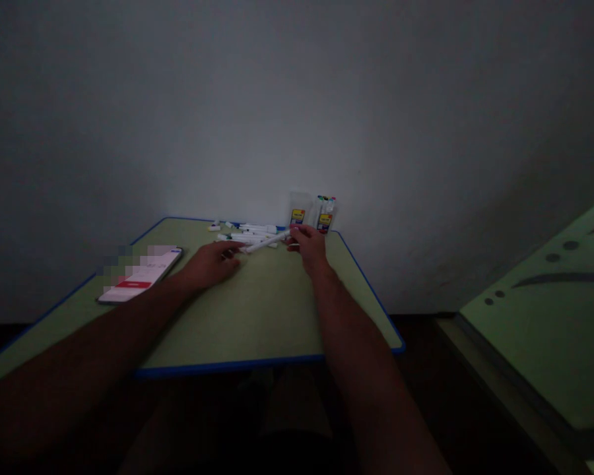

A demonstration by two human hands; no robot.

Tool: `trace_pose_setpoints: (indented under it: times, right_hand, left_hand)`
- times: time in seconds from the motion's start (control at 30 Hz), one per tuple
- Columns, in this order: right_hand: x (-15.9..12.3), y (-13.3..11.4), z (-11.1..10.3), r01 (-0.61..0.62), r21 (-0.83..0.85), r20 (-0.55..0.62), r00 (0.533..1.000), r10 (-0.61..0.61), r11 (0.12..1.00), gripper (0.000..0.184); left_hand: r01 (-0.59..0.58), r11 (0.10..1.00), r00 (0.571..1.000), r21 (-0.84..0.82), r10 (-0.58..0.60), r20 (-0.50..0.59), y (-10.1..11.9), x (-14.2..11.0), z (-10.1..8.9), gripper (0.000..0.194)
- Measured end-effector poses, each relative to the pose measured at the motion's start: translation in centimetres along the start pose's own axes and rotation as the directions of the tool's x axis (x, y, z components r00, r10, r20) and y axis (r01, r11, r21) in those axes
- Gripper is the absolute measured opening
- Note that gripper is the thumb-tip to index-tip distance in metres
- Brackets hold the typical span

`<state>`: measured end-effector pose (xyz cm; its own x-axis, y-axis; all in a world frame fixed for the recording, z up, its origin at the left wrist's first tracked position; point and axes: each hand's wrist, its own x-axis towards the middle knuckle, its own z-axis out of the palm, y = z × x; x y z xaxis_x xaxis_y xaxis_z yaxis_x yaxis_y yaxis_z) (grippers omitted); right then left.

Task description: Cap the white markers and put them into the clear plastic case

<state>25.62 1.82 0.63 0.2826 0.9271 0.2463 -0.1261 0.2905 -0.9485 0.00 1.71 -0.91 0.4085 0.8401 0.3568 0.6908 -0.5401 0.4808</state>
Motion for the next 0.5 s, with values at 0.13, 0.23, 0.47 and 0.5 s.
trace_pose_setpoints:
  times: [0.13, 0.23, 0.47, 0.5]
  right_hand:
    - [0.7, -0.4, -0.5, -0.013, 0.024, -0.144, 0.99, 0.016, 1.0, 0.011]
    - [1.4, -1.2, -0.8, -0.023, 0.014, -0.24, 0.971, 0.025, 1.0, 0.01]
    - [4.6, -4.9, -3.0, 0.074, -0.158, -0.344, 0.93, -0.125, 0.985, 0.018]
    - [5.2, -5.9, -3.5, 0.1, -0.195, -0.356, 0.92, -0.165, 0.976, 0.018]
  left_hand:
    - [-0.157, 0.981, 0.983, 0.117, 0.144, 0.116, -0.3, 0.0, 0.1, 0.04]
    - [-0.267, 0.954, 0.955, 0.134, 0.243, 0.169, -0.3, 0.0, 0.1, 0.042]
    - [-0.322, 0.933, 0.933, 0.161, 0.283, 0.224, -0.6, 0.0, 0.4, 0.047]
    - [-0.32, 0.933, 0.931, 0.166, 0.277, 0.237, -0.7, 0.0, 0.5, 0.048]
